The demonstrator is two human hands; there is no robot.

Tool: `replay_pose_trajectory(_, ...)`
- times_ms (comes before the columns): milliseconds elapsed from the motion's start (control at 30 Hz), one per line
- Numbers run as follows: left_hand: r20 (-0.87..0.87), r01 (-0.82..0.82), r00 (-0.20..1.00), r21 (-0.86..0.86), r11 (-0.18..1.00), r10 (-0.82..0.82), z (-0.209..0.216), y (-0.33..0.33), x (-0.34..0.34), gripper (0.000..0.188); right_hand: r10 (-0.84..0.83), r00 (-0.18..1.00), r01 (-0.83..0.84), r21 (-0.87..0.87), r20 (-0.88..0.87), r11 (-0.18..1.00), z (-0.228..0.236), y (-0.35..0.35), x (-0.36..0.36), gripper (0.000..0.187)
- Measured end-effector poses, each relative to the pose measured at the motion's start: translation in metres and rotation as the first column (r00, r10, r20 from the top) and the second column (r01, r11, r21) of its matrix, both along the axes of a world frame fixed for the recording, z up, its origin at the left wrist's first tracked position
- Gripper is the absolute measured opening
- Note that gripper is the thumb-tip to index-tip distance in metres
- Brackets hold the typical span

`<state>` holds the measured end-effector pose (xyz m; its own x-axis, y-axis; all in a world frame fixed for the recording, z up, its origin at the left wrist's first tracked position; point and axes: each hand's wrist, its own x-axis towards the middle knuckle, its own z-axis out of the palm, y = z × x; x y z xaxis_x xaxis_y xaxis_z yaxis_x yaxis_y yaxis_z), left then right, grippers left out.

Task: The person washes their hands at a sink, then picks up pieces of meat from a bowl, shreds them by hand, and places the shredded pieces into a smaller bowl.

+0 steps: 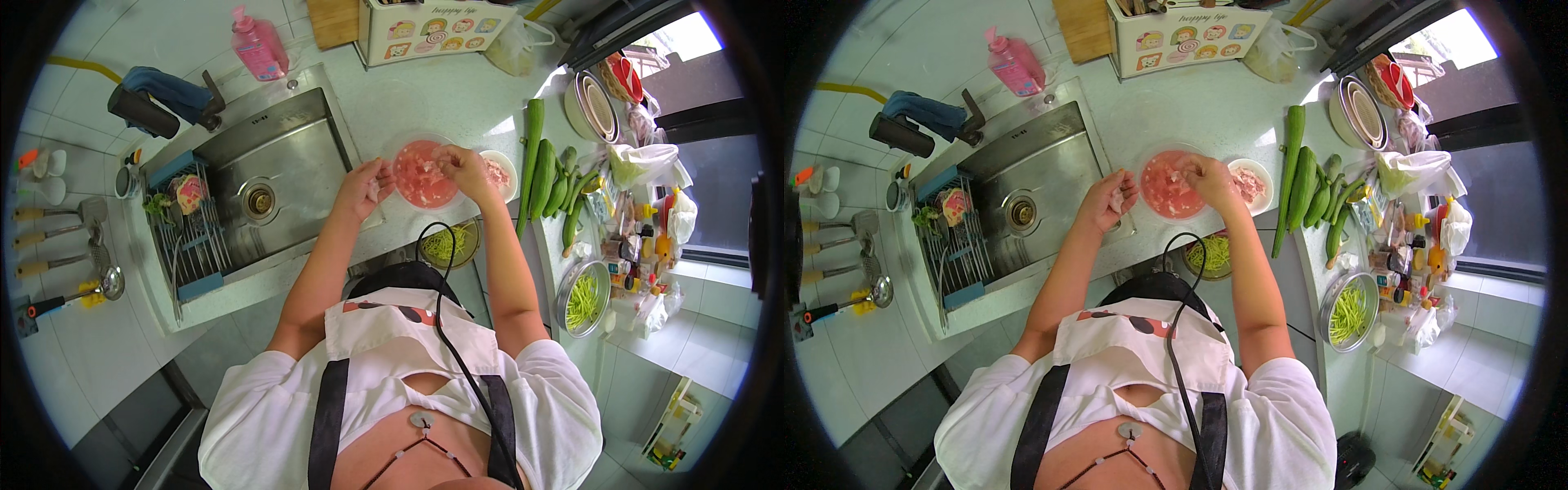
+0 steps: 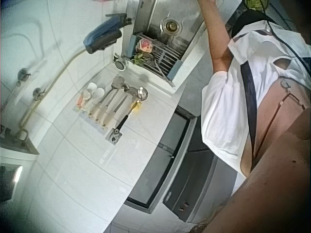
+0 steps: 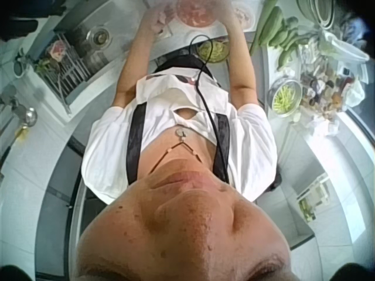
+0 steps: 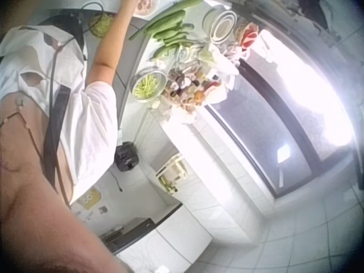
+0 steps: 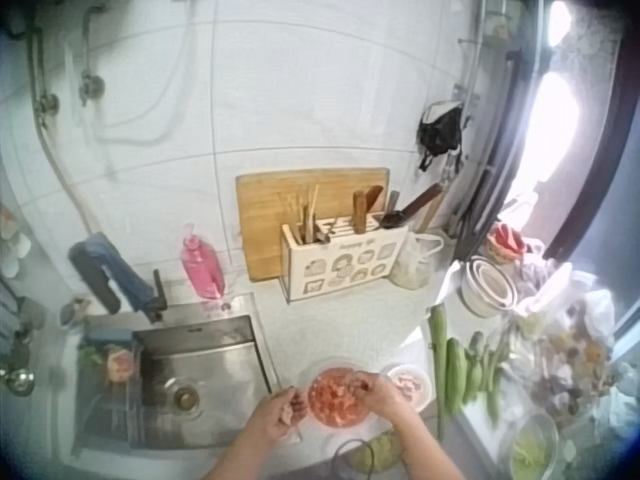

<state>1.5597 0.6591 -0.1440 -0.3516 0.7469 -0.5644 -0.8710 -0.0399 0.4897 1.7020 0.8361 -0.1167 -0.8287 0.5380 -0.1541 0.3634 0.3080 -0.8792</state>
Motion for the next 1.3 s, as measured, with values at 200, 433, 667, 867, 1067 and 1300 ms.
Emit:
replay_pose_trajectory(200,0.007,-0.035,0.999,-0.023,0.999,0.036,-0.01,-0.005,-0.003,0.018,-0.07,0.875,-0.147,0.402,0.479,0.904,0.009,-0.012,0.003,0.031)
replay_pose_trajectory(433,0.007,-0.047,0.999,-0.035,0.998,0.048,-0.01,-0.009,-0.008,0.018,-0.069,0.909,-0.227,0.624,0.412,0.748,-0.024,-0.025,-0.01,0.028)
replay_pose_trajectory(667,-0.003,-0.061,0.998,-0.02,0.998,0.061,-0.01,-0.016,-0.012,0.017,-0.177,0.732,-0.445,0.658,0.658,0.607,-0.046,-0.027,-0.015,0.019)
replay_pose_trajectory(867,0.011,-0.031,0.999,-0.004,0.999,0.031,-0.016,-0.017,-0.011,0.019,-0.142,0.695,-0.475,0.598,0.705,0.646,-0.039,-0.019,-0.014,0.017)
replay_pose_trajectory(1067,0.021,-0.038,0.999,0.026,0.999,0.037,-0.021,-0.017,-0.011,0.02,0.044,0.885,-0.064,0.029,0.463,0.998,-0.022,-0.014,-0.009,0.022)
replay_pose_trajectory(1300,0.05,-0.047,0.998,0.003,0.999,0.047,-0.018,-0.018,-0.007,0.019,-0.093,0.994,0.113,-0.502,0.064,0.857,-0.018,-0.025,0.003,0.032)
